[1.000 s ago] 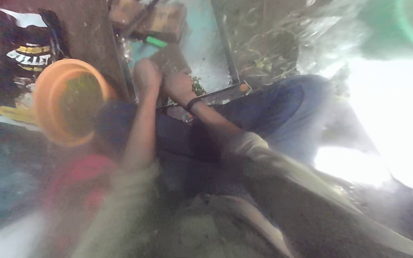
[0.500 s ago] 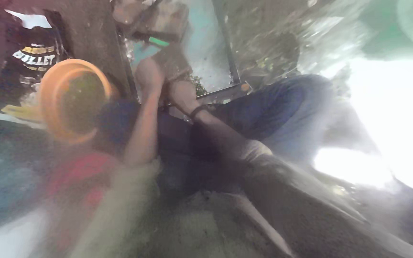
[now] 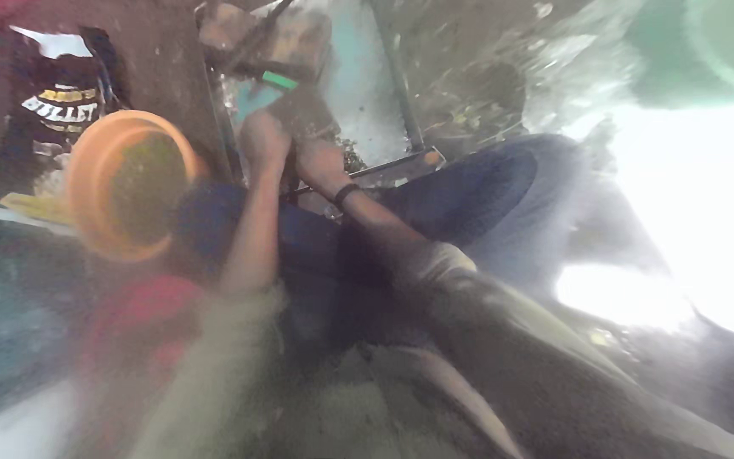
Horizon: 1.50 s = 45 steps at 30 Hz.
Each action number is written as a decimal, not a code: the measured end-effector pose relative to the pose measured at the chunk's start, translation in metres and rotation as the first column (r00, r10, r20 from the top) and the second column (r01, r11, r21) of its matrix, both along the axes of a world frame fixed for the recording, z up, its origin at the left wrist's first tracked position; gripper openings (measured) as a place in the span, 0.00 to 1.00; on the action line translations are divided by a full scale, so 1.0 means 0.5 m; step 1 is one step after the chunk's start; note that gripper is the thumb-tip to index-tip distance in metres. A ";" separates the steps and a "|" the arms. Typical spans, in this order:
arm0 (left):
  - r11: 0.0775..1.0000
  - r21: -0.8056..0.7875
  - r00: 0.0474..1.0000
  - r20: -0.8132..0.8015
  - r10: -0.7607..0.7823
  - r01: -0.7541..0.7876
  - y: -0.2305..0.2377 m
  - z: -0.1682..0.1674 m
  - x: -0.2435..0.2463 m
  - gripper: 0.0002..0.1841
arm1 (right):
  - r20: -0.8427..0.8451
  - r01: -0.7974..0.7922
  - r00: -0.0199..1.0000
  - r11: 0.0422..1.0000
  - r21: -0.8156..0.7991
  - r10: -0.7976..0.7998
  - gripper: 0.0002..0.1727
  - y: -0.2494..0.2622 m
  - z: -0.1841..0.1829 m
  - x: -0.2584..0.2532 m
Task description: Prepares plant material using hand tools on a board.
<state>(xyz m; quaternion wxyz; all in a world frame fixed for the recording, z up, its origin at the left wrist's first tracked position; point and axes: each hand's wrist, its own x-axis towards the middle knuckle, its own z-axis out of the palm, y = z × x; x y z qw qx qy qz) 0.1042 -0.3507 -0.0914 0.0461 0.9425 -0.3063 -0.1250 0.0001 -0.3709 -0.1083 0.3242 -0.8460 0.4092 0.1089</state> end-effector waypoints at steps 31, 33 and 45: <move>0.994 0.092 0.998 0.023 0.065 -0.067 -0.011 0.008 -0.007 0.12 | -0.037 0.015 0.999 0.996 0.088 -0.011 0.19 0.032 0.016 -0.031; 0.997 0.070 0.999 -0.001 0.037 -0.036 -0.009 0.008 -0.005 0.12 | -0.074 -0.021 0.997 0.998 0.065 0.026 0.18 0.042 0.021 -0.053; 0.960 -0.053 0.951 -0.135 -0.279 0.274 -0.001 -0.019 0.020 0.11 | -0.049 0.087 0.996 0.985 0.146 -0.081 0.23 -0.035 0.031 -0.150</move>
